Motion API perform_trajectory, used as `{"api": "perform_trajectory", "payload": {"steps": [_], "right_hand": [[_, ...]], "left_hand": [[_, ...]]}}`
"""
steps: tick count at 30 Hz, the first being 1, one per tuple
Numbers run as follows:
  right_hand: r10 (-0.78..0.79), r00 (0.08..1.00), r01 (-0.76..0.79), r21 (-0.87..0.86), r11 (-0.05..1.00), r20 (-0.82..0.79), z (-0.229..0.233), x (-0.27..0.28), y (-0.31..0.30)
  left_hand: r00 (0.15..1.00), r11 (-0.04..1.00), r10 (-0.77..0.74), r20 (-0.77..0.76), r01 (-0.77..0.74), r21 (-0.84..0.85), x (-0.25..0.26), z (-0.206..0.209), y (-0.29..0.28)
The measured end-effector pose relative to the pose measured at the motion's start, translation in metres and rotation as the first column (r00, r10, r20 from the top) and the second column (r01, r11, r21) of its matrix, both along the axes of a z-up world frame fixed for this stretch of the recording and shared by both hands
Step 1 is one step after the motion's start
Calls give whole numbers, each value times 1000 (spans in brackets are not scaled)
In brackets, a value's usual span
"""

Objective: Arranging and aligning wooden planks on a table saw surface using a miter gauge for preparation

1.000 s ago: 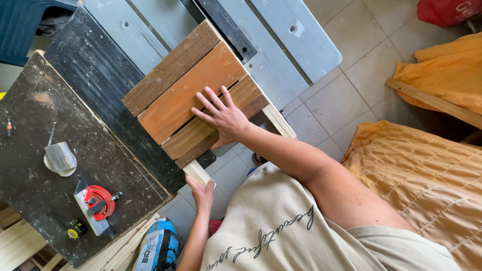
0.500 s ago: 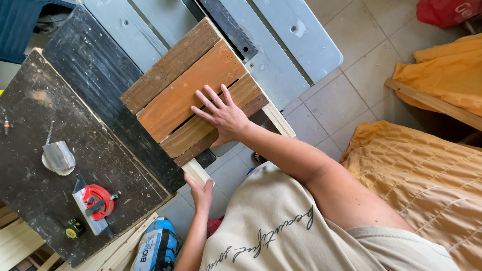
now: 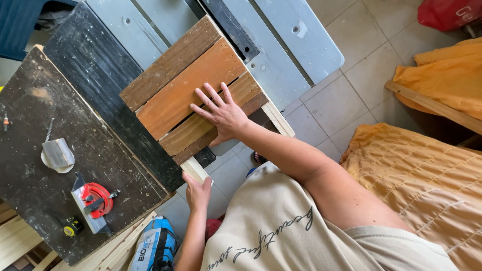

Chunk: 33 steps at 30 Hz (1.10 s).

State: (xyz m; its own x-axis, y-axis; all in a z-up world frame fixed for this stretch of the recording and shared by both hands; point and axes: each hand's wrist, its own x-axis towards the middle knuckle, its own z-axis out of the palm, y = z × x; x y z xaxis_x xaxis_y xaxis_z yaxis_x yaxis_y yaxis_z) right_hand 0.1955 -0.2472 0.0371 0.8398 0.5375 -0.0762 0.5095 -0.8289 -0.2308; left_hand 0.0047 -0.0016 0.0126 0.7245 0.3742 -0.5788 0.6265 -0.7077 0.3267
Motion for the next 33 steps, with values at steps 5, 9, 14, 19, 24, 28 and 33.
{"api": "perform_trajectory", "payload": {"steps": [5,9,14,19,24,28,33], "right_hand": [[-1,1000,1,4,1000,0,-2,3,1],[-1,1000,1,12,1000,4,-3,4,1],[-6,1000,6,9,1000,9,-4,7,3],[-6,1000,6,5,1000,1,-3,13,4],[-6,1000,6,2,1000,5,-3,17,5],[-6,1000,6,2,1000,0,-1,20,5],[-5,1000,5,4,1000,-5,-1,25,6]], "left_hand": [[998,998,-54,13,54,43,3,1,0],[997,995,-79,23,78,63,6,6,-1],[995,993,-95,28,93,76,6,-1,3],[993,991,-107,44,103,85,9,-13,10],[990,988,-124,63,117,99,11,-20,15],[991,990,-118,57,113,85,14,-23,19],[989,988,-133,60,127,90,17,-24,21]]}}
